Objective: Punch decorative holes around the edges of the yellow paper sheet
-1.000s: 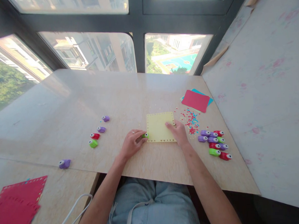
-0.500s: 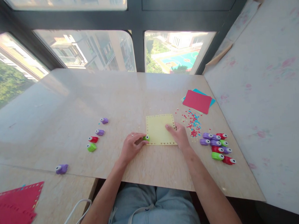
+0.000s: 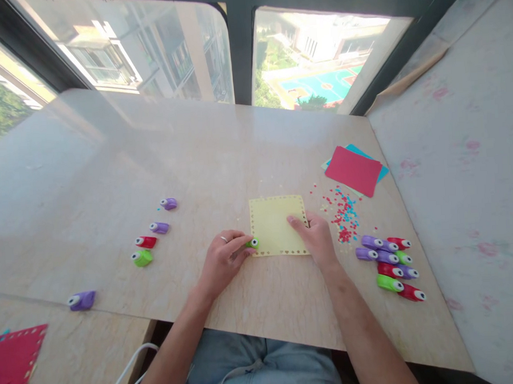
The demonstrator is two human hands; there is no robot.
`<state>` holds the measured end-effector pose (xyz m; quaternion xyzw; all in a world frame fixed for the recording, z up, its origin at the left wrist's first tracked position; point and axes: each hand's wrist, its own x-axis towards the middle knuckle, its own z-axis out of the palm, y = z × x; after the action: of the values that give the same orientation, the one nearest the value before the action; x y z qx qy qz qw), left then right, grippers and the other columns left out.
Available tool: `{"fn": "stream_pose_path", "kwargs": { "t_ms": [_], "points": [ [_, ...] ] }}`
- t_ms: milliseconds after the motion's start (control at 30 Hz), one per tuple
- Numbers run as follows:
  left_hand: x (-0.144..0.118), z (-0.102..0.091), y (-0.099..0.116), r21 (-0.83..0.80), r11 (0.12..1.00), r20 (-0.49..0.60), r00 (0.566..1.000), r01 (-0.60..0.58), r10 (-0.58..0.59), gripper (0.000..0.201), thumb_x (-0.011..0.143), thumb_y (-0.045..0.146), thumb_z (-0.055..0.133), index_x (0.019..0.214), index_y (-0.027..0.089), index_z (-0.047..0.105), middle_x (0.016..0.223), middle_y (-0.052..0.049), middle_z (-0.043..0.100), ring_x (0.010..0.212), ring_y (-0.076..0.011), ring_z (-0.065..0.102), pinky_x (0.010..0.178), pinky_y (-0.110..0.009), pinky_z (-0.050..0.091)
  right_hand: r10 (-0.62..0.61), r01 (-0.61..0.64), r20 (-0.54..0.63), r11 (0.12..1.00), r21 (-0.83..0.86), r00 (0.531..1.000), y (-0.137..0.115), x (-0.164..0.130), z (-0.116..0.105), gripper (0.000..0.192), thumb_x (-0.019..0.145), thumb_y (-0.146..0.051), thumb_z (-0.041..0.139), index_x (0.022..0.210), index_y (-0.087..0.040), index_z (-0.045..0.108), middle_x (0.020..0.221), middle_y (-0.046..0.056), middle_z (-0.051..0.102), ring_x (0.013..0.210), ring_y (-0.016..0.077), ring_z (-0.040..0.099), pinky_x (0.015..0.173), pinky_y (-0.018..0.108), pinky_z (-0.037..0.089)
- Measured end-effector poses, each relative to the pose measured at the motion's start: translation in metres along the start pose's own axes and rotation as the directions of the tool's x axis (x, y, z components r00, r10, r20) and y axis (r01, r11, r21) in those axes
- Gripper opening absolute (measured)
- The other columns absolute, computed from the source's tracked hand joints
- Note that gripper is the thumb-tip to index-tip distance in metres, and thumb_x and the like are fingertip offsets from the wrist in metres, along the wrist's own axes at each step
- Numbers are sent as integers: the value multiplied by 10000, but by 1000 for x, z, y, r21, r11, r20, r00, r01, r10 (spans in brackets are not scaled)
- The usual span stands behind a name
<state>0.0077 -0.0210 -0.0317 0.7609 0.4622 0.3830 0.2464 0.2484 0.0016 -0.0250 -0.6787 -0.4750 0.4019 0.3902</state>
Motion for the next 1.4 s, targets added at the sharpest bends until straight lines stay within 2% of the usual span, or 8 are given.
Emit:
{"fn": "stream_pose_path", "kwargs": {
  "t_ms": [267, 633, 1100, 1400],
  "points": [
    [1, -1, 1, 19, 1000, 11, 1000, -10, 10, 177, 863, 242, 675, 1029, 189, 710, 937, -82, 684, 865, -185, 625, 738, -311, 519, 96, -97, 31, 995, 24, 995, -2, 1, 0, 463, 756, -570, 694, 959, -156, 740, 810, 72, 755, 696, 236, 702, 548, 276, 526],
    [3, -6, 3, 38, 999, 76, 997, 0, -3, 219, 871, 269, 663, 1079, 209, 694, 986, -101, 693, 919, -217, 627, 812, -381, 516, 140, -152, 67, 959, 237, 988, 1, 1, -2, 534, 696, -597, 747, 990, -151, 740, 901, 112, 760, 763, 273, 723, 589, 313, 571],
    [3, -8, 3, 21, 1000, 94, 995, -14, 12, 211, 860, 266, 677, 1066, 222, 696, 1002, -83, 718, 911, -211, 651, 818, -374, 497, 89, -89, 1, 994, 64, 996, -2, 1, 0, 442, 748, -569, 704, 906, -158, 742, 817, 76, 754, 703, 246, 702, 535, 276, 524],
    [-1, -5, 1, 17, 996, 68, 993, 91, -92, 231, 888, 247, 630, 1111, 226, 688, 1059, -94, 698, 988, -221, 642, 861, -379, 524, 96, -99, 51, 993, 70, 994, -2, 1, -2, 458, 757, -564, 691, 959, -156, 738, 846, 86, 758, 726, 260, 707, 561, 300, 551]
  ]
}}
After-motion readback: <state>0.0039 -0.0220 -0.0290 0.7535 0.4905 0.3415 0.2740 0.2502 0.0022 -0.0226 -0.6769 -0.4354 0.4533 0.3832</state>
